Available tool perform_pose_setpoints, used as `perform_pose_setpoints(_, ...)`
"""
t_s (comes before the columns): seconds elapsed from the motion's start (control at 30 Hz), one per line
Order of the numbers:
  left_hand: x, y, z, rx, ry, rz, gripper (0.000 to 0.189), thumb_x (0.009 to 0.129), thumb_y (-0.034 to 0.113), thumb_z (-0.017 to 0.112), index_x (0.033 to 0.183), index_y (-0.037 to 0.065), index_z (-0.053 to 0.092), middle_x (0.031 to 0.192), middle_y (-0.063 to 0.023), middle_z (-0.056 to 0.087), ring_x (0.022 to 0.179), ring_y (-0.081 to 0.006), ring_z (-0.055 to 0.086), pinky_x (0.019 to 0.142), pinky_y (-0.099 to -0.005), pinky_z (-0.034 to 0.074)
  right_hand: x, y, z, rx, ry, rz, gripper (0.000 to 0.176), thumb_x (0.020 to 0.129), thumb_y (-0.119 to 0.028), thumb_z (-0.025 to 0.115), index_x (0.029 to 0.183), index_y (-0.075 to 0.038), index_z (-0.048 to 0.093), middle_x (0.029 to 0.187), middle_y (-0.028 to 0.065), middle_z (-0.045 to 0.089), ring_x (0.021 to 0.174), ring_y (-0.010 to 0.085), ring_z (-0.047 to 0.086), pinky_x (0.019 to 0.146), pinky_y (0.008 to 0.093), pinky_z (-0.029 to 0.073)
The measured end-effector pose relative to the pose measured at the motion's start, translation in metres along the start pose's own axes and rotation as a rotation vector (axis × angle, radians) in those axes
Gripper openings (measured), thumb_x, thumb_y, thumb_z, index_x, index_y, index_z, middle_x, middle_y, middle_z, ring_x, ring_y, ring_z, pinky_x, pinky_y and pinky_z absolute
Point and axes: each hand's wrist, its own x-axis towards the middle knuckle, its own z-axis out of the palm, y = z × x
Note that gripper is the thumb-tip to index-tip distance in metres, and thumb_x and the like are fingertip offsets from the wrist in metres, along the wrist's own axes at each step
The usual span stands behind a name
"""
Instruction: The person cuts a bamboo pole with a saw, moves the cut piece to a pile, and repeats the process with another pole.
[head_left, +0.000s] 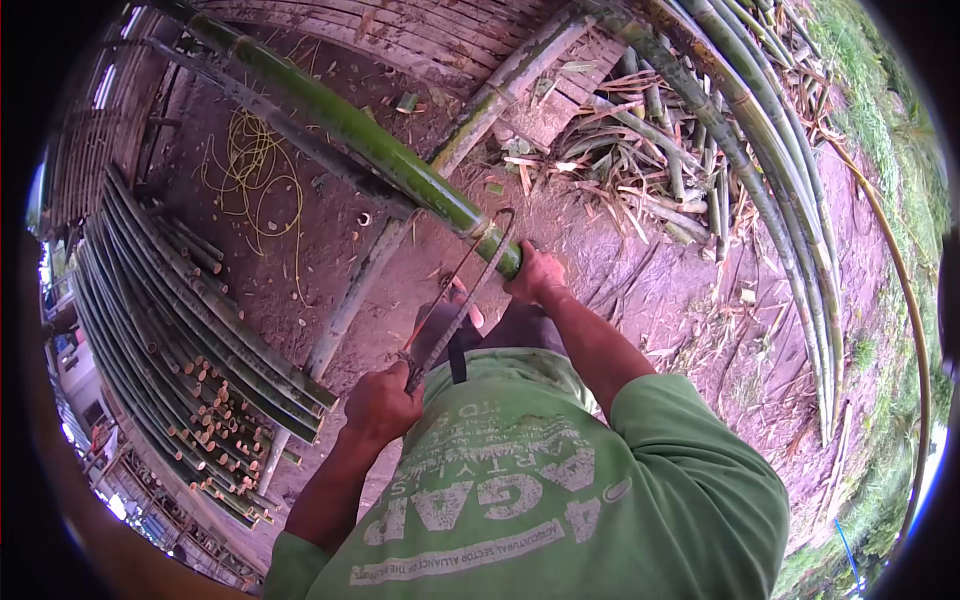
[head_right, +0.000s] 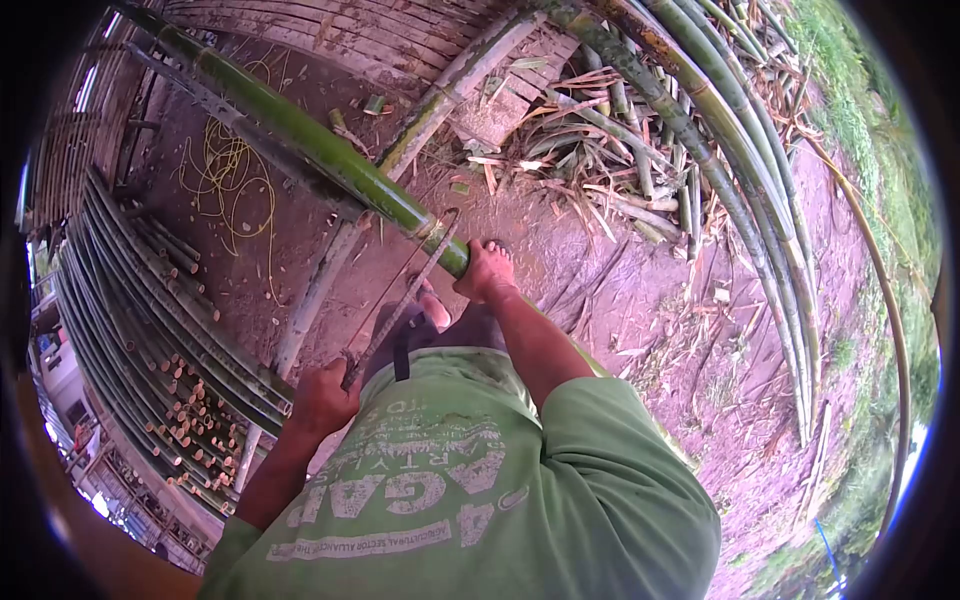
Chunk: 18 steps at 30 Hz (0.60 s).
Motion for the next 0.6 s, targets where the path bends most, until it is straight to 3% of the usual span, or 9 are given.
perform_pose_setpoints(0.17,0.14,0.018,0.03,-0.112,0.118,0.053,0.029,0.082,0.027,0.062,0.088,-0.001,0.066,0.075,-0.0269,0.064,0.074,-0.0455,0.063,0.069,-0.0517,0.052,0.013,0.007,-0.001,0.017,-0.035,-0.015,0.069,0.06,-0.031,0.075,0.122,-0.012,0.052,0.114,0.017,0.06,0.106,0.0343,0.061,0.092,0.0433,0.049)
perform_pose_setpoints(0.33,0.119,0.032,0.024,0.005,-0.007,-0.041,0.032,0.084,0.029,0.061,0.087,-0.002,0.068,0.086,-0.0276,0.066,0.085,-0.0436,0.065,0.077,-0.0487,0.053,0.002,-0.003,-0.011,0.001,-0.082,0.032,0.084,0.055,-0.035,0.082,0.128,-0.013,0.047,0.115,0.0154,0.062,0.105,0.035,0.061,0.093,0.0429,0.049)
perform_pose_setpoints(0.43,0.127,0.04,0.019,-0.063,-0.003,-0.069,0.031,0.084,0.029,0.061,0.087,-0.002,0.068,0.086,-0.0276,0.066,0.085,-0.0435,0.065,0.077,-0.0489,0.053,-0.007,-0.01,0.002,-0.022,0.33,-0.116,0.09,0.054,-0.036,0.084,0.131,-0.011,0.042,0.112,0.0161,0.063,0.105,0.0348,0.061,0.091,0.0438,0.049)
perform_pose_setpoints(0.5,0.122,0.042,0.017,-0.043,-0.041,-0.048,0.033,0.086,0.03,0.06,0.09,-0.002,0.066,0.087,-0.0277,0.065,0.085,-0.0448,0.064,0.077,-0.051,0.051,0.001,-0.025,-0.001,0.105,0.14,-0.015,0.083,0.062,-0.037,0.079,0.131,-0.011,0.041,0.114,0.0176,0.061,0.107,0.0345,0.06,0.091,0.0443,0.049)
perform_pose_setpoints(0.6,0.111,0.038,0.019,-0.015,-0.039,-0.009,0.032,0.087,0.029,0.059,0.093,-0.002,0.065,0.088,-0.0278,0.065,0.086,-0.0454,0.063,0.078,-0.0519,0.05,0.001,-0.037,-0.009,0.053,0.005,0.098,0.065,0.07,-0.035,0.071,0.125,-0.011,0.046,0.117,0.0183,0.06,0.108,0.0342,0.06,0.09,0.0441,0.048)
